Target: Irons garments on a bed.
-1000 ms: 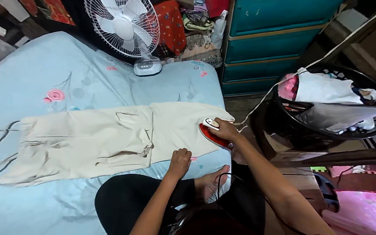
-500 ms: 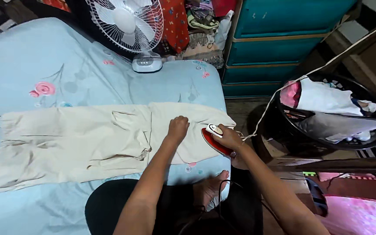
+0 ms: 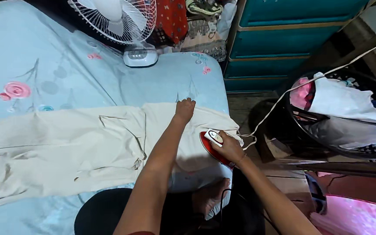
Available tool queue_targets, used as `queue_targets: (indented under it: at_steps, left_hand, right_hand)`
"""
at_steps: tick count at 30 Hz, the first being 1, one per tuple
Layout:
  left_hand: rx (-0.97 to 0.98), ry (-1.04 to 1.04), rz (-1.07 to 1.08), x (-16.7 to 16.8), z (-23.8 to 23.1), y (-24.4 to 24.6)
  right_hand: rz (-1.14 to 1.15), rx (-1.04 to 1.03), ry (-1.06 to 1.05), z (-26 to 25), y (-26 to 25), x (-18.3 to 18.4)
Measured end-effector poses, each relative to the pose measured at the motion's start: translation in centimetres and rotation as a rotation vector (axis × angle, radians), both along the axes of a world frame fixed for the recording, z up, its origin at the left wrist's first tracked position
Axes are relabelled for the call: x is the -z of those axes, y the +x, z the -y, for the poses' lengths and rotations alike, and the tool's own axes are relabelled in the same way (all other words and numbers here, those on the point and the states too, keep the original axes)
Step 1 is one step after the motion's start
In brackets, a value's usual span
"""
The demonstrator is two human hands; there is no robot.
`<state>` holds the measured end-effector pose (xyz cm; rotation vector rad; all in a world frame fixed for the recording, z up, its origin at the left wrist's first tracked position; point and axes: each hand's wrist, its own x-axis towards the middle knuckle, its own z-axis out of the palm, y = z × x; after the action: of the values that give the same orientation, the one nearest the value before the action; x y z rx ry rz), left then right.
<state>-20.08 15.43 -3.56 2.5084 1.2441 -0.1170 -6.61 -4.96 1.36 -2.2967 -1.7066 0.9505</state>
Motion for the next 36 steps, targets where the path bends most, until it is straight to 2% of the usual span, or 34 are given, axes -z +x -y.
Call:
queue_targets:
  at_steps: [10, 13, 16, 20, 22, 26, 33, 36]
  left_hand:
    - [-0.110, -0.011, 0.103, -3.8, 0.3, -1.5]
    - [-0.201, -0.007, 0.202, -4.5, 2.1, -3.5]
    - [-0.244, -0.030, 0.285, -5.1, 5.7, -6.7]
    - [-0.219, -0.213, 0.174, -5.2, 11.5, -11.5]
    - [-0.177, -0.288, 0.111, -4.0, 14.5, -13.8]
    - [-0.125, -0.227, 0.066, -0.4, 19.0, -17.2]
    - [-0.041, -0.140, 0.080, 0.1, 20.3, -18.6]
    - [-0.006, -0.107, 0.095, 0.6, 20.5, -19.0]
  right_hand:
    - [0.024, 0.187, -0.065, -4.6, -3.7, -1.4]
    - [0.019, 0.211, -0.048, -6.9, -4.3, -1.1]
    - [0.019, 0.218, -0.022, -8.2, -4.7, -0.9]
    - [0.015, 0.169, -0.044, -6.4, -4.5, -1.1]
    - [0.012, 0.149, -0.055, -4.2, -4.0, -1.2]
    - [0.035, 0.133, -0.082, -0.5, -2.2, -1.3]
    - [-0.004, 0.026, 0.064, 2.0, -1.2, -2.6]
    - [-0.025, -0.111, 0.053, 1.9, -2.1, -2.3]
